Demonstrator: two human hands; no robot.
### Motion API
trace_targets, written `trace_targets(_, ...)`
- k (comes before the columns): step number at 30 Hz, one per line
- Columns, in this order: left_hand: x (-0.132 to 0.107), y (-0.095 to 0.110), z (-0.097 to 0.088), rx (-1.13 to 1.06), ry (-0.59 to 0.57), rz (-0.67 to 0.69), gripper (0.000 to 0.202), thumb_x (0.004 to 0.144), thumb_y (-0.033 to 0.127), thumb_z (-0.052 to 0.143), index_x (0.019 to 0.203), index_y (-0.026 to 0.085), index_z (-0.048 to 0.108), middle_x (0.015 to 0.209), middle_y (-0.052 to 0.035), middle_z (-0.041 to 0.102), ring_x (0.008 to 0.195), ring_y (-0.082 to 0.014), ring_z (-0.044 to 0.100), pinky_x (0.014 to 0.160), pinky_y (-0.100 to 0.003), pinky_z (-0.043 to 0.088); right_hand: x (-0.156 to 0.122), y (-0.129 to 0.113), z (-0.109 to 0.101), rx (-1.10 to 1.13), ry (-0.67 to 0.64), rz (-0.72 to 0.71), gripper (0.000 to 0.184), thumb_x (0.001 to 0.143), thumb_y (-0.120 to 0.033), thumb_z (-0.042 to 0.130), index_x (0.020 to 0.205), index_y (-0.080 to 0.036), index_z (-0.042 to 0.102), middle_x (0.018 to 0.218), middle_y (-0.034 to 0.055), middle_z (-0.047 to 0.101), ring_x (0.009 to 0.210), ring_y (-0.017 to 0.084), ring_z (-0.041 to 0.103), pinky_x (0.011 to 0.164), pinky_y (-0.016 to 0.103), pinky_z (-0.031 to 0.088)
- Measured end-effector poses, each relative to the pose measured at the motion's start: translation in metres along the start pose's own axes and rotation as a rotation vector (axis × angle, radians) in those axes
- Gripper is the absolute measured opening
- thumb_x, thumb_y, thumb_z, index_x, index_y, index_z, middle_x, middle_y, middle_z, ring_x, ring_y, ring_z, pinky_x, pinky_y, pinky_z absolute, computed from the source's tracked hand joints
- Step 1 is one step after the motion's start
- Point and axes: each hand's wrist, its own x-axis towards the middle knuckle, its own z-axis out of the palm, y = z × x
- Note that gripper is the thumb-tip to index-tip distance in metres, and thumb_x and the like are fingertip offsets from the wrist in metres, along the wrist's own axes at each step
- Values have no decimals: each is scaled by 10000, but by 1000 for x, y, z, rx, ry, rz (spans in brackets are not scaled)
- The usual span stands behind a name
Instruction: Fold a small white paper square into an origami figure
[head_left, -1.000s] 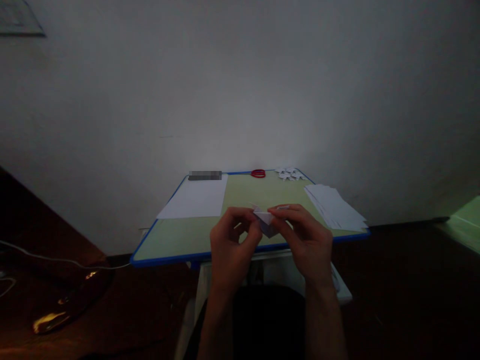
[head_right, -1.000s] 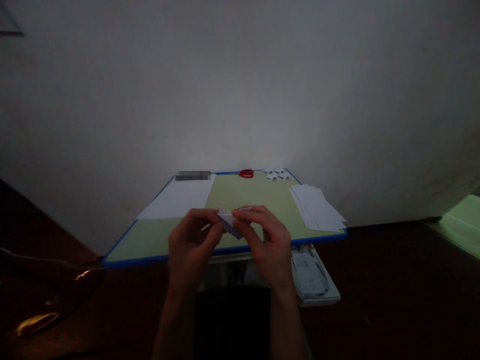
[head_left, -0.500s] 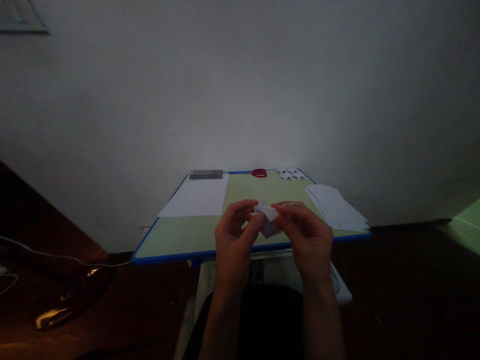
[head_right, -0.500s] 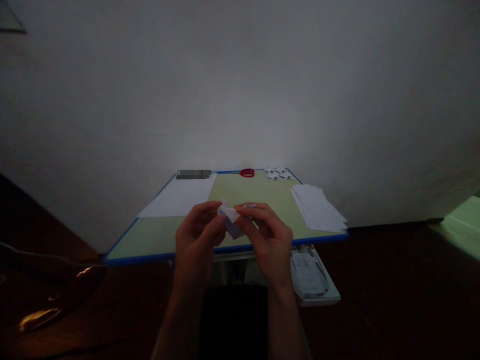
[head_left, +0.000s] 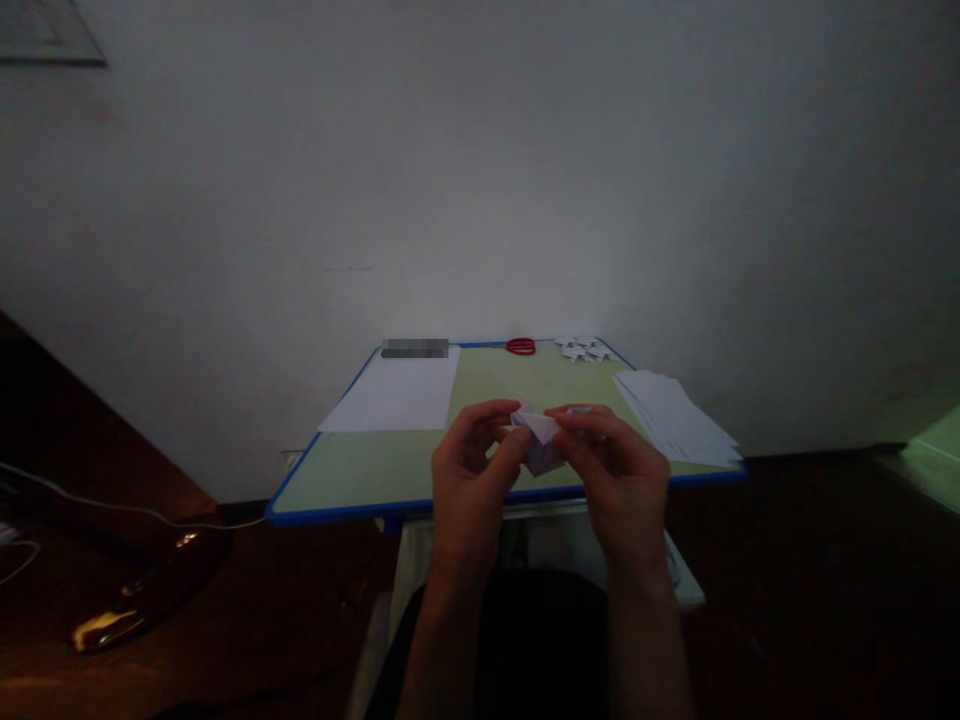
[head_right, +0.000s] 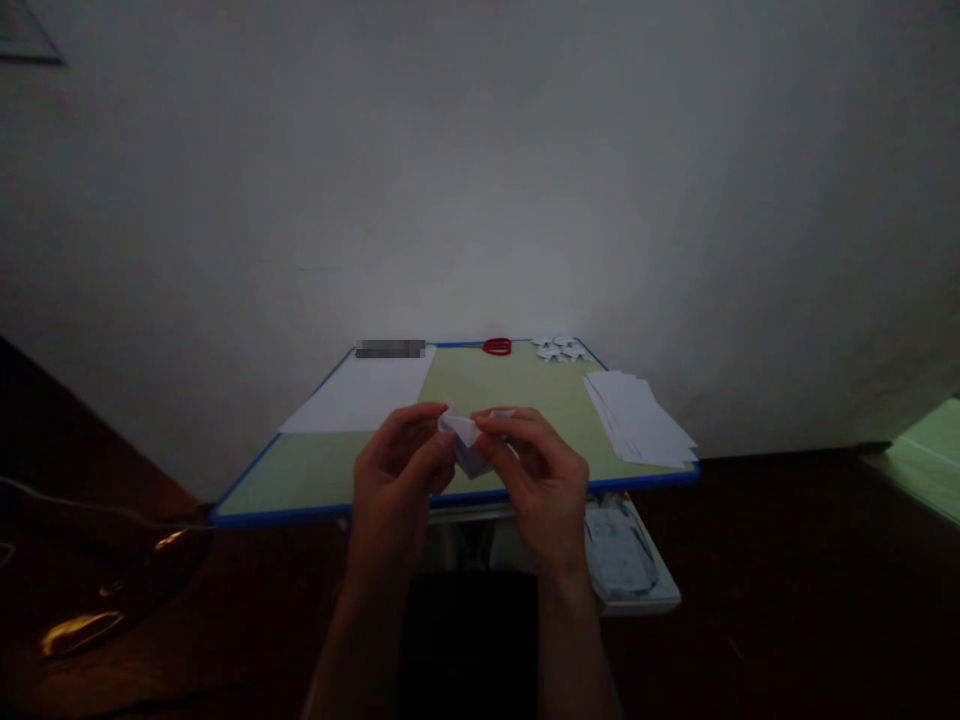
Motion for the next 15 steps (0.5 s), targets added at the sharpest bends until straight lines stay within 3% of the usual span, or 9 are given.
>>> trace_targets(6, 1, 0, 0, -5, 1, -2, 239, 817, 243, 795, 1044, 225, 723, 840, -6, 678, 701, -98, 581, 574, -177, 446, 0, 1, 0, -5, -1, 10, 215, 877, -121, 750, 995, -298, 781, 1034, 16, 732, 1009, 186, 675, 857, 314, 587)
trace_targets(10, 1, 3, 0, 1, -7, 0, 253, 787, 242, 827, 1022, 228, 737, 871, -7, 689, 740, -105, 597, 660, -203, 499, 0, 2, 0, 7, 1, 10, 187, 875, -145, 755, 993, -289, 780, 1028, 22, 731, 1012, 196, 679, 858, 324, 592)
trace_targets(15, 4, 4, -6, 79, -20, 19, 285, 767, 252, 853, 1032, 235, 750, 885, -13, 711, 801, -129, 630, 728, -228, 514, -2, 3, -3, 27, 31, 97, 214, 883, -217, 768, 1085, -286, 749, 1041, 40, 750, 915, 208, 721, 763, 332, 614)
